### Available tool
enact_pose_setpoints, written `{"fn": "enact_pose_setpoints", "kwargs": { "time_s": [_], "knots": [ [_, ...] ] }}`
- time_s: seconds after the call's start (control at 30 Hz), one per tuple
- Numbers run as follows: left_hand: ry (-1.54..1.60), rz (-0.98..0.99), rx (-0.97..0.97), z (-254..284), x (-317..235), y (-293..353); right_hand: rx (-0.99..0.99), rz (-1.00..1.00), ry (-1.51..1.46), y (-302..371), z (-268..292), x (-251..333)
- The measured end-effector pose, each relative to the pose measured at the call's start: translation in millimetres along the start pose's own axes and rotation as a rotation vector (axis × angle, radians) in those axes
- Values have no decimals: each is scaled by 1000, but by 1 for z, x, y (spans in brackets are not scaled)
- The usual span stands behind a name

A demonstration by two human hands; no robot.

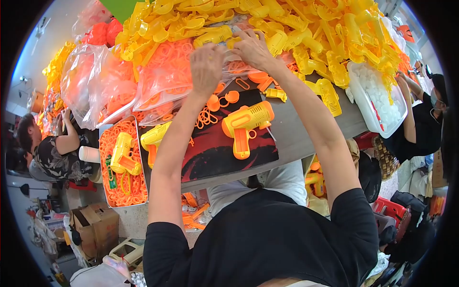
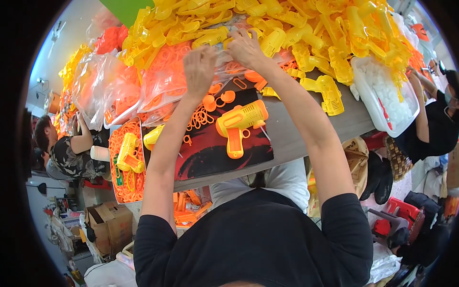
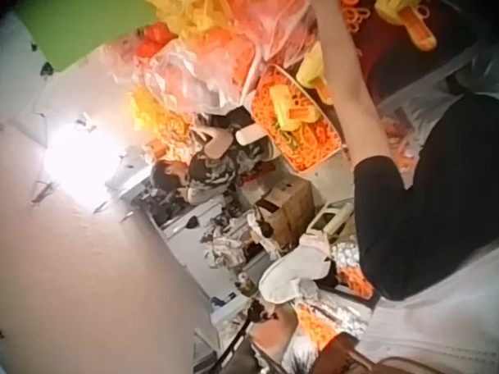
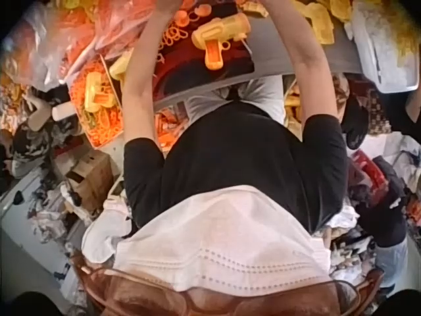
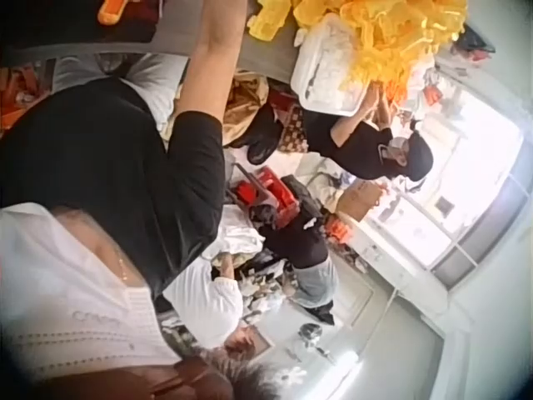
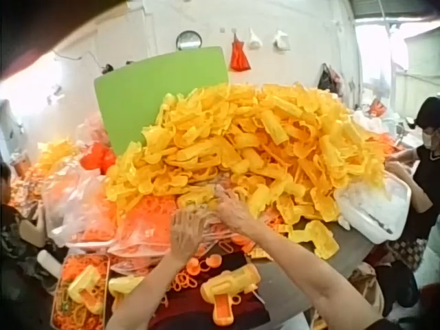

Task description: Assemble plastic toy guns from multiple components including the body, internal springs, and small parts on a workbench.

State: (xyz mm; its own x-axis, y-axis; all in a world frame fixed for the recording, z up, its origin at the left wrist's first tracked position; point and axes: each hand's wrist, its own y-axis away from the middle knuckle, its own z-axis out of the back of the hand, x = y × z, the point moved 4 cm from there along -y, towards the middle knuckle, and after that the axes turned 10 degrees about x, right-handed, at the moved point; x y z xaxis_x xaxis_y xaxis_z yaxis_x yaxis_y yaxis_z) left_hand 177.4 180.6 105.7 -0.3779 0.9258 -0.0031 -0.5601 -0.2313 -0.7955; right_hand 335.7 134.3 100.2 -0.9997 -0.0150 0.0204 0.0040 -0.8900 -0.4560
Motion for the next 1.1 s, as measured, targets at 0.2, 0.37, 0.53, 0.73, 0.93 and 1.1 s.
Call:
{"fn": "enact_pose_setpoints", "kwargs": {
  "time_s": [0.2,0.37,0.53,0.73,0.93,1.1],
  "knots": [
    [-307,-161,154,-18,-22,15,-40,28,27,-4,8,-1],
    [-469,-143,263,-26,-17,12,-147,52,129,-4,14,6],
    [-376,-80,277,-27,-20,10,-167,24,110,0,12,5],
    [-453,-211,376,-28,-33,19,-316,-37,82,-1,25,-1],
    [-349,-186,565,-43,-33,29,-339,-39,56,-6,24,-2],
    [-303,-340,306,-58,-49,-8,-325,-28,12,-13,30,-6]
  ]
}}
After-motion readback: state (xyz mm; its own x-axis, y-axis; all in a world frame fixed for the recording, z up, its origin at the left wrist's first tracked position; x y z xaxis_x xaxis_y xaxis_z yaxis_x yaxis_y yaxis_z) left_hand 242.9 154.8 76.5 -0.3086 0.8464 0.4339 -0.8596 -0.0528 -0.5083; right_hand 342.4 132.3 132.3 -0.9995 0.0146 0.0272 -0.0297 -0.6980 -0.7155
